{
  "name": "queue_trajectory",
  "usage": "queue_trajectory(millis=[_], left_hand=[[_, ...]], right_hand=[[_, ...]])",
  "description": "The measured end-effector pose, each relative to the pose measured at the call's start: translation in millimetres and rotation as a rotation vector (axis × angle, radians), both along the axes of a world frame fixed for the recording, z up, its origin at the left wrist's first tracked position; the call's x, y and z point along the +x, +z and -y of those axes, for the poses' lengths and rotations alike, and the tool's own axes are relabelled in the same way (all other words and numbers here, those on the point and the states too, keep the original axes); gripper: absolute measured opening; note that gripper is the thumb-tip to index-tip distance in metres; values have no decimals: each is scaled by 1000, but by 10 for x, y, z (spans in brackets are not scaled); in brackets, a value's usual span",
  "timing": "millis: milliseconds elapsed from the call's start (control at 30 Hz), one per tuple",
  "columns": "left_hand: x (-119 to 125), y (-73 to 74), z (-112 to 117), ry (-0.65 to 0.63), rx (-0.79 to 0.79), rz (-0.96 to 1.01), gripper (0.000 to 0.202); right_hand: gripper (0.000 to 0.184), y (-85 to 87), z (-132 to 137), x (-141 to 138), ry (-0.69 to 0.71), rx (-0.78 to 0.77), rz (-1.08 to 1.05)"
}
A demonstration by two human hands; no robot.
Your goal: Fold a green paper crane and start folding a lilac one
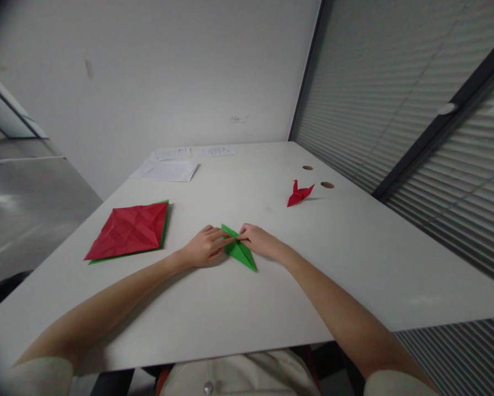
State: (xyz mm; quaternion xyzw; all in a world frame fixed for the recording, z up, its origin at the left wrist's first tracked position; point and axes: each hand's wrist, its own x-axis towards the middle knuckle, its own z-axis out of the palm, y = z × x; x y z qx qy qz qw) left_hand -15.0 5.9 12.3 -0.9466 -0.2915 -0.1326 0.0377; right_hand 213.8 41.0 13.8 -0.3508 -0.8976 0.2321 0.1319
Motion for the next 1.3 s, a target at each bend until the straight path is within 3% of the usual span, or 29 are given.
queue_trajectory(millis=[267,467,633,767,933,1033,1100,1300], left_hand=[[106,-6,63,6,-87,-13,36],[29,-84,-50,169,-117,49,37],[35,-95,-30,162,-134,47,47],[6,-68,-46,185,-162,20,41],[-4,-64,-100,96,-151,66,46],[25,-96,-100,2,-119,91,32],[38,-124,-98,-1,-91,94,22],[17,-146,-141,58,-6,48,18]], right_hand=[[19,-67,-70,65,-101,65,10],[19,-62,-35,77,15,215,-33],[22,-63,-56,78,68,226,-29],[19,8,-34,71,98,258,21],[20,94,18,43,165,300,97],[18,63,1,44,162,297,98],[17,21,-24,52,158,281,64],[15,-69,-66,68,139,243,-45]])
